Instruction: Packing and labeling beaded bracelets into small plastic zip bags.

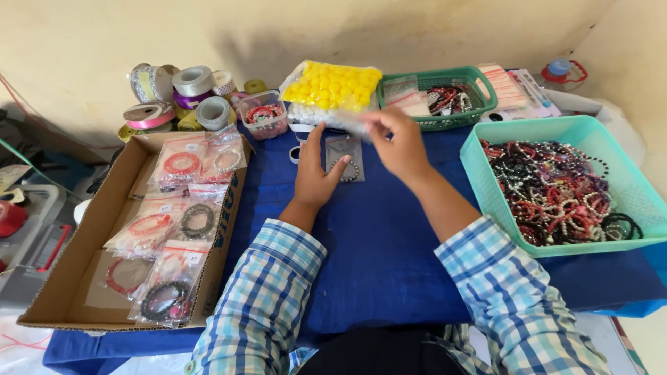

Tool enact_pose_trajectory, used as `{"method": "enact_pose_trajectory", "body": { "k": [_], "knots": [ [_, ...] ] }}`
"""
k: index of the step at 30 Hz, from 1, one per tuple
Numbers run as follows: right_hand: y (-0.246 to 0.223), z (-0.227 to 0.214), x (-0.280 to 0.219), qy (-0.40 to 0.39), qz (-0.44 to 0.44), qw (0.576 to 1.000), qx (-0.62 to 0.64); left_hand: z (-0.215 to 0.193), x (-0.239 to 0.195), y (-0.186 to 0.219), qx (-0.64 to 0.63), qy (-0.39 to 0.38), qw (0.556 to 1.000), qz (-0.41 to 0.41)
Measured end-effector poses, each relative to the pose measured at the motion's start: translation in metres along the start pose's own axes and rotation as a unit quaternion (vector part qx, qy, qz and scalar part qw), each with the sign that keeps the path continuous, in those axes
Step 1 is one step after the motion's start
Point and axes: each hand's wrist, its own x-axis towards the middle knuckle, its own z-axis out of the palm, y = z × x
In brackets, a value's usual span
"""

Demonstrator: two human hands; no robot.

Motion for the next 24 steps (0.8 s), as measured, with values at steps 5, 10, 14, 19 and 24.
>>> {"method": "enact_pose_trajectory", "body": {
  "k": [5, 10, 14, 19, 24],
  "knots": [
    [0.064, 0.029, -0.036, -0.052, 0.237, 0.929, 0.279, 0.009, 0.001, -0.018, -0.051, 0.027, 0.998, 0.021],
    [0.101, 0.039, -0.05, -0.016, 0.297, 0.917, 0.265, 0.019, -0.005, -0.041, -0.138, 0.008, 0.988, -0.071],
    [0.105, 0.042, -0.059, -0.034, 0.257, 0.934, 0.246, 0.022, -0.009, -0.049, -0.212, -0.044, 0.961, -0.169],
    [0.109, 0.043, -0.063, -0.048, 0.264, 0.923, 0.276, 0.015, -0.006, -0.03, -0.22, -0.081, 0.956, -0.179],
    [0.119, 0.046, -0.069, -0.042, 0.251, 0.934, 0.249, 0.005, 0.0, -0.003, -0.072, -0.028, 0.992, -0.104]
  ]
}}
